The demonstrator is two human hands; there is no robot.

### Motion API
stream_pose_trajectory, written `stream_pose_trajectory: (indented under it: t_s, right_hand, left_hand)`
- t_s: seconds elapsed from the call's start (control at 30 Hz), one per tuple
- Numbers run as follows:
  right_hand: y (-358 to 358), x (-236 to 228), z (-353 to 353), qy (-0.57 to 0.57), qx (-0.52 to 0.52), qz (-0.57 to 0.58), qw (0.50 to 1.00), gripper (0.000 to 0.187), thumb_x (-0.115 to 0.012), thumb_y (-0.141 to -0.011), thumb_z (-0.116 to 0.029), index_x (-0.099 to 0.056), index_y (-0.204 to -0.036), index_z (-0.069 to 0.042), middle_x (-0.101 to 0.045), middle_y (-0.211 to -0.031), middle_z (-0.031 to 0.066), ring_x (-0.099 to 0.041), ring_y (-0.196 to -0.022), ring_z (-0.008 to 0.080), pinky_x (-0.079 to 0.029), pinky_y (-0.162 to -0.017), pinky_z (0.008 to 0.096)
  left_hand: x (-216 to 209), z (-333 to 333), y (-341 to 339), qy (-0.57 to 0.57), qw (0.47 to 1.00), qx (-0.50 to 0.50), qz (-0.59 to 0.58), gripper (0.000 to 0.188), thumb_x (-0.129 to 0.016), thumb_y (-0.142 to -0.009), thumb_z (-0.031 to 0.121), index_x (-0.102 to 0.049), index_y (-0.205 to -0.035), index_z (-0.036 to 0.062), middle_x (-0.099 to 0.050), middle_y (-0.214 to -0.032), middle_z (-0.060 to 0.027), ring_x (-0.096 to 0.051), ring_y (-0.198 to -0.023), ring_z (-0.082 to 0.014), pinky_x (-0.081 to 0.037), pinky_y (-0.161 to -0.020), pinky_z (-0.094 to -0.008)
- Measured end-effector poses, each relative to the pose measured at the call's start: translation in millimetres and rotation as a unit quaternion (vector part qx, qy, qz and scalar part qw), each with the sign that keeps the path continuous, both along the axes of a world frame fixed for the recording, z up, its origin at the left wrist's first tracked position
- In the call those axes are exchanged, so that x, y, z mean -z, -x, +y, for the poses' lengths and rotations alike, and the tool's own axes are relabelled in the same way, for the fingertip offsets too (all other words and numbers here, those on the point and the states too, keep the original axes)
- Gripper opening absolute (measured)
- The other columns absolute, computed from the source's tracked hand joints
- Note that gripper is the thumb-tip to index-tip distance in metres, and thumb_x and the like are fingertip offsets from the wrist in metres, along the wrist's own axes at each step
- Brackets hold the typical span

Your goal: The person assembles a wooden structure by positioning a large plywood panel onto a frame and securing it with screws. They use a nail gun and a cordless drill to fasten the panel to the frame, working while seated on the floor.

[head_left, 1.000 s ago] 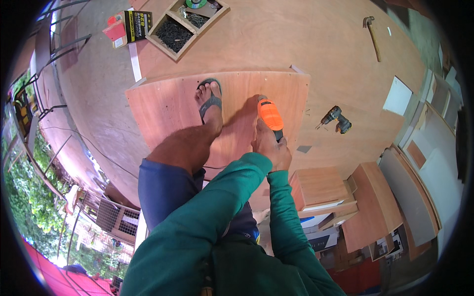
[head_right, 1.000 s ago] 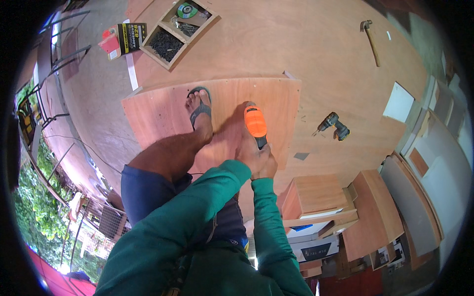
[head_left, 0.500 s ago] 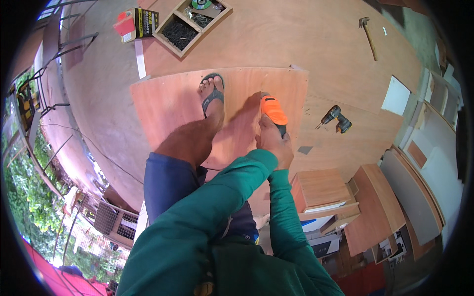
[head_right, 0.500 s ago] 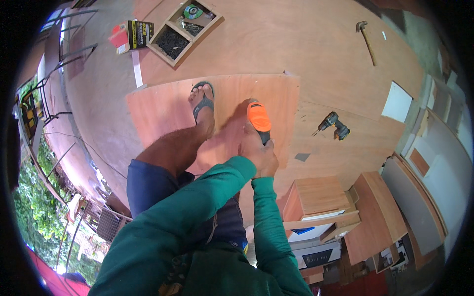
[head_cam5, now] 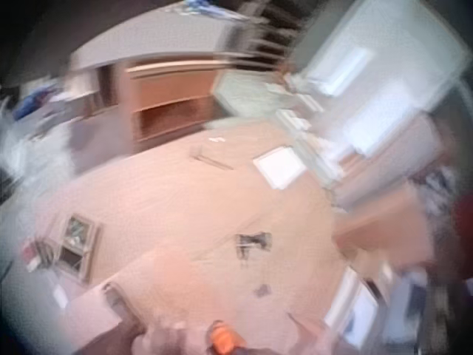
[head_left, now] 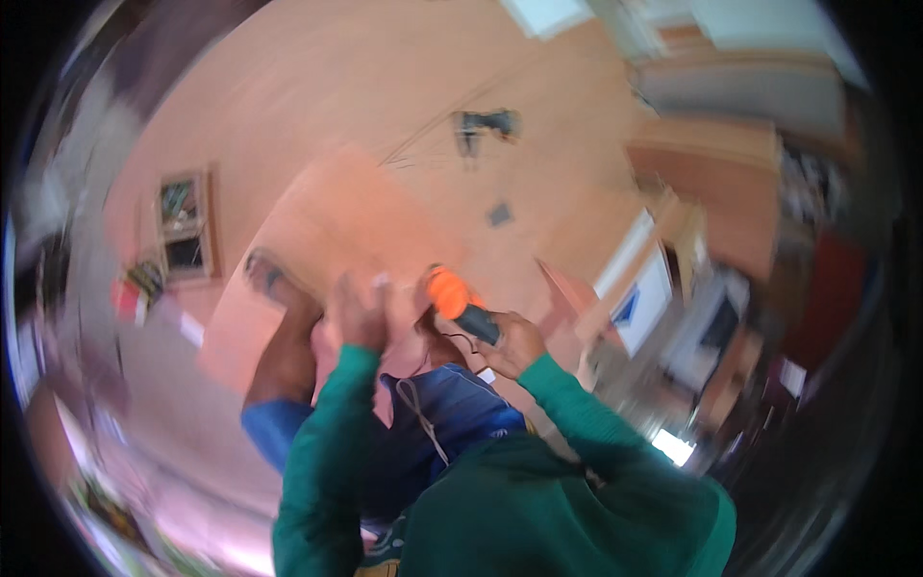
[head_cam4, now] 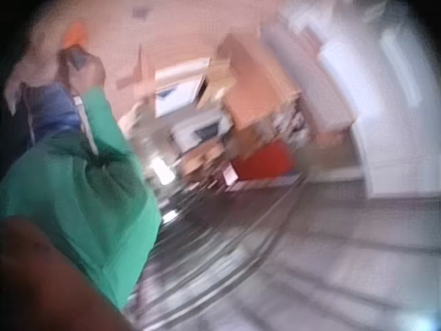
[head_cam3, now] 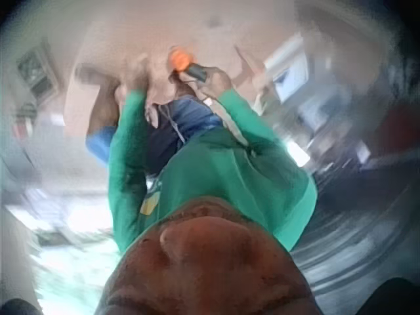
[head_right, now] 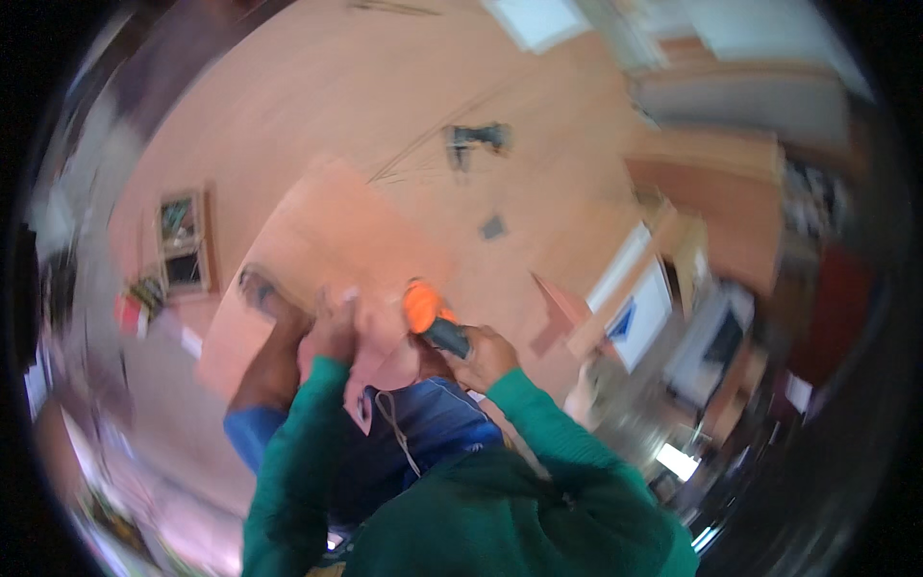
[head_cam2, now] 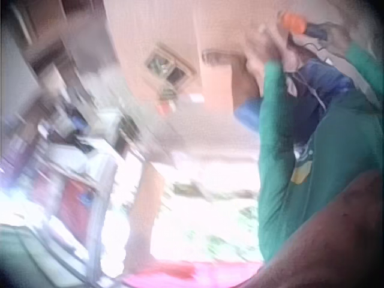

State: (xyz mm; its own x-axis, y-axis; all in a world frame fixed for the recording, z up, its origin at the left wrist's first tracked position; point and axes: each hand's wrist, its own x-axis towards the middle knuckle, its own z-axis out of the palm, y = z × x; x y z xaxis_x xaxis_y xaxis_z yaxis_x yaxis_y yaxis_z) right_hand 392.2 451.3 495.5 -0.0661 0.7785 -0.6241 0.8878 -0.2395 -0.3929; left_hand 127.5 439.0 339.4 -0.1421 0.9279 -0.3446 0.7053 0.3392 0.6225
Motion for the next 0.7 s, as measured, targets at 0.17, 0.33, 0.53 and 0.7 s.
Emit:
stream_pose_trajectory:
  t_s: [0.17, 0.33, 0.53, 0.7]
  right_hand:
    - [-90.5, -32.0, -55.0, 0.087, 0.108, -0.04, 0.99, 0.049, -0.077, -0.085, -0.042, -0.076, -0.118, -0.005, -0.076, -0.111, 0.0247, -0.074, -0.106, 0.044, -0.058, -0.096, 0.0532]
    - [-153.3, -33.0, -121.1, 0.042, 0.194, -0.029, 0.98, 0.048, -0.077, -0.085, -0.04, -0.076, -0.118, -0.005, -0.078, -0.104, 0.0224, -0.076, -0.101, 0.0433, -0.058, -0.096, 0.0544]
    - [-232.9, -25.0, -197.1, 0.013, 0.401, 0.06, 0.914, 0.051, -0.083, -0.081, -0.05, -0.082, -0.107, -0.007, -0.079, -0.096, 0.0235, -0.078, -0.096, 0.0412, -0.06, -0.09, 0.0502]
    - [-292.0, -11.4, -235.4, 0.018, 0.38, 0.033, 0.924, 0.049, -0.084, -0.081, -0.046, -0.082, -0.111, -0.007, -0.079, -0.1, 0.0258, -0.078, -0.101, 0.0411, -0.06, -0.095, 0.05]
  left_hand:
    - [-42.1, -27.5, -18.5, 0.128, 0.986, 0.025, -0.101, 0.079, -0.071, -0.103, 0.045, -0.05, -0.15, -0.0151, -0.052, -0.153, -0.0391, -0.054, -0.144, -0.0458, -0.043, -0.121, -0.0463]
    - [-73.5, -61.0, -19.9, 0.019, 0.992, 0.124, 0.0, 0.071, -0.074, -0.102, 0.039, -0.056, -0.144, -0.0148, -0.062, -0.142, -0.0385, -0.064, -0.131, -0.0459, -0.051, -0.112, -0.0456]
    - [-108.1, -76.8, -42.3, 0.048, 0.977, 0.167, -0.121, 0.047, -0.068, -0.109, 0.027, -0.061, -0.137, -0.0096, -0.078, -0.112, -0.0152, -0.073, -0.1, -0.0189, -0.058, -0.089, -0.0341]
    - [-156.8, -74.8, -87.7, 0.081, 0.977, 0.189, -0.048, 0.059, -0.069, -0.106, 0.041, -0.062, -0.138, -0.0088, -0.076, -0.114, -0.0202, -0.075, -0.107, -0.0294, -0.058, -0.097, -0.0396]
